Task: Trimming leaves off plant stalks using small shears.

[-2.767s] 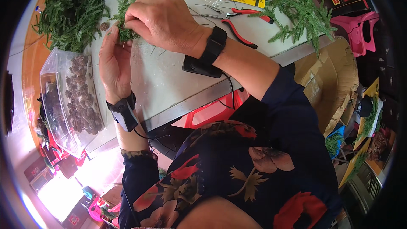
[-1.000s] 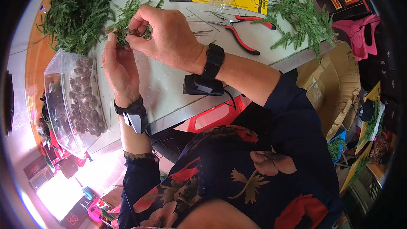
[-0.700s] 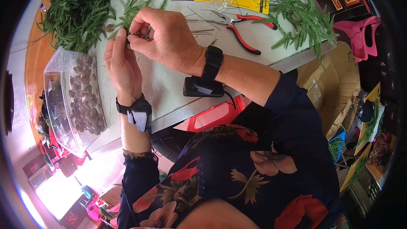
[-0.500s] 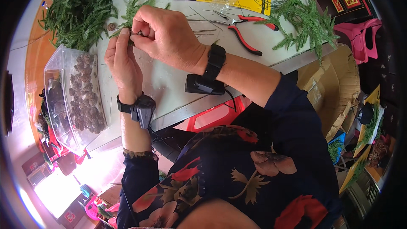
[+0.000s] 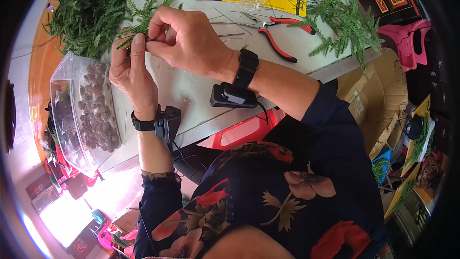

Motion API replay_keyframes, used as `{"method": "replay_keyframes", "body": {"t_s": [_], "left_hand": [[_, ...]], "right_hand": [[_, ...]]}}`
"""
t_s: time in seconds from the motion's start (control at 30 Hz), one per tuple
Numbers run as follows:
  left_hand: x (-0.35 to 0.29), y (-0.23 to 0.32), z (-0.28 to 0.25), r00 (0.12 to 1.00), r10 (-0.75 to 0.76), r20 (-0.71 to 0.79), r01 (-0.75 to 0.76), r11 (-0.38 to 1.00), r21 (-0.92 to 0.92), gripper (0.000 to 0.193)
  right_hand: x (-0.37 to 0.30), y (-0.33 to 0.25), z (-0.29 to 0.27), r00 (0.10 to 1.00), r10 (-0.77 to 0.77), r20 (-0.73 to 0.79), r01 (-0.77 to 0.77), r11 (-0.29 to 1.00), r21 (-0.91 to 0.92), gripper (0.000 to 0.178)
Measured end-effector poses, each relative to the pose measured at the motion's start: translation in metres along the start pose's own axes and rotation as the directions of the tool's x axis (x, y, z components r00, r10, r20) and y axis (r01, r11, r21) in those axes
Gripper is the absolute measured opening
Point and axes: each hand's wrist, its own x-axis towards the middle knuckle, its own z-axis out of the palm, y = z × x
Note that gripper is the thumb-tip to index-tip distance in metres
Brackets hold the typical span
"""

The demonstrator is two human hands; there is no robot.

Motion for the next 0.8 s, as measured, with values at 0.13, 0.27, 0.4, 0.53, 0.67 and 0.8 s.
{"method": "replay_keyframes", "body": {"t_s": [0.13,0.27,0.4,0.53,0.67,0.8], "left_hand": [[0.0,0.0,-0.004,0.999,-0.054,-0.002,0.054,0.996,0.072,0.011],[-0.001,-0.001,0.001,0.996,-0.042,0.08,0.029,0.988,0.151,0.012],[-0.002,-0.001,0.003,0.974,0.106,0.198,-0.164,0.938,0.306,0.012],[-0.002,-0.002,0.003,0.967,0.093,0.236,-0.166,0.937,0.308,0.013],[-0.001,0.001,0.003,0.975,0.027,0.219,-0.087,0.959,0.271,0.011],[0.0,0.002,0.001,0.982,-0.075,0.172,0.047,0.985,0.164,0.01]], "right_hand": [[0.011,-0.013,-0.021,0.991,0.082,0.104,-0.087,0.995,0.04,0.005],[0.024,-0.011,-0.035,0.994,-0.1,0.037,0.104,0.987,-0.127,0.011],[0.028,0.001,-0.038,0.936,-0.326,0.133,0.352,0.876,-0.33,0.013],[0.026,0.005,-0.035,0.946,-0.263,0.191,0.304,0.924,-0.234,0.011],[0.031,0.019,-0.032,0.917,-0.393,0.066,0.397,0.888,-0.23,0.009],[0.029,0.018,-0.031,0.935,-0.343,0.086,0.354,0.912,-0.207,0.006]]}}
